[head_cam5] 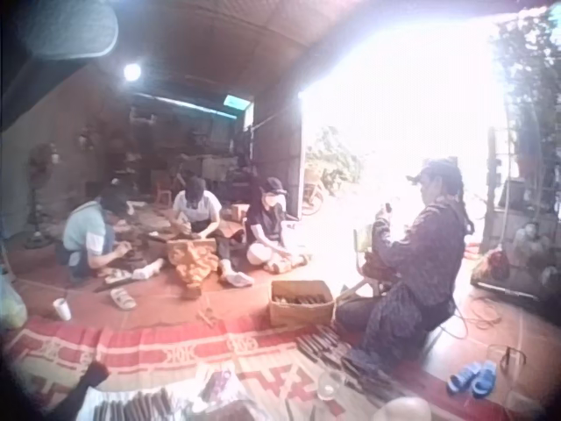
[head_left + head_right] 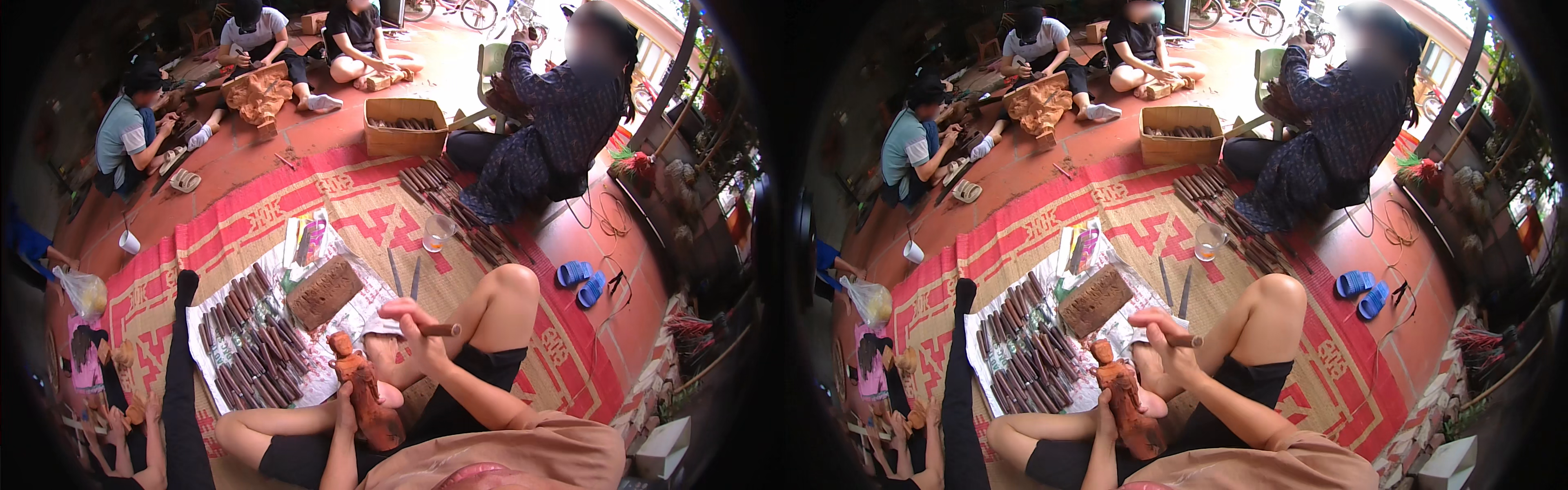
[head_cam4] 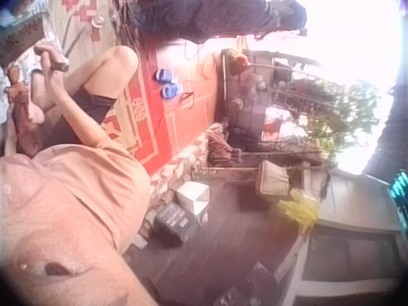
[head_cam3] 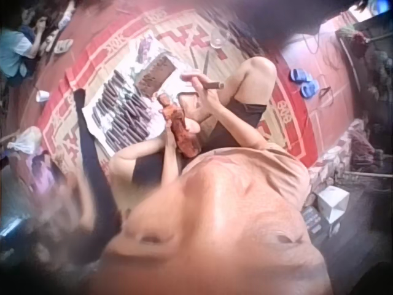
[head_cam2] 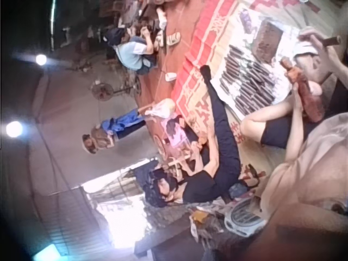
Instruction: The person carves a wooden figurine using a chisel while seated on a mat. They hold the wood between their feet and use a small carving tool to shape the piece, occasionally rotating it to access different angles.
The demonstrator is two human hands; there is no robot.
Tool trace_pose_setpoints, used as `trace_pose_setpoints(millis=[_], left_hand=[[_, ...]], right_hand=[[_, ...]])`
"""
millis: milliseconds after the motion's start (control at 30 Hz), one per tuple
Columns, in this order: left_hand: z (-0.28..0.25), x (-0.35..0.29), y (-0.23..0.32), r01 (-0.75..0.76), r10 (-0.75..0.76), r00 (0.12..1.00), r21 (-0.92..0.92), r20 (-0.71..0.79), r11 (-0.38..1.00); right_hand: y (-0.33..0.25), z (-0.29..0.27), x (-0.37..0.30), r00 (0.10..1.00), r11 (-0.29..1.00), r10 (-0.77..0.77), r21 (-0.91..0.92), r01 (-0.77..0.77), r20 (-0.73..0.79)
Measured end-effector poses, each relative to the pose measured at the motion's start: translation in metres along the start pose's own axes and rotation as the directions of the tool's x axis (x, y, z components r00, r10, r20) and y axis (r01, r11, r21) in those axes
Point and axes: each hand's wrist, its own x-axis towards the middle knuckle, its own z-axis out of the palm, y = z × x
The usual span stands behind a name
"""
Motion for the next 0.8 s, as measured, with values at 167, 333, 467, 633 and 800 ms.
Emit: trace_pose_setpoints(millis=[167, 333, 467, 633, 800], left_hand=[[0.015, -0.007, 0.010, 0.059, -0.059, 0.993, 0.002, 0.101, 0.998], [-0.015, -0.001, -0.007, 0.170, -0.148, 0.978, -0.156, 0.144, 0.973], [0.002, -0.003, -0.004, 0.163, -0.154, 0.981, -0.071, 0.117, 0.984], [0.002, -0.006, 0.000, 0.096, -0.095, 0.993, -0.011, 0.065, 0.995], [0.001, -0.003, 0.006, 0.022, -0.024, 0.999, 0.060, 0.029, 0.998]], right_hand=[[-0.116, 0.015, 0.089, 0.859, 0.899, -0.410, 0.298, 0.322, 0.308], [-0.208, 0.054, 0.107, 0.529, 0.764, -0.630, 0.329, 0.556, 0.568], [-0.209, 0.072, 0.091, 0.371, 0.727, -0.608, 0.304, 0.615, 0.702], [-0.204, 0.074, 0.073, 0.277, 0.708, -0.574, 0.296, 0.641, 0.771], [-0.208, 0.053, 0.074, 0.259, 0.700, -0.520, 0.231, 0.676, 0.814]])
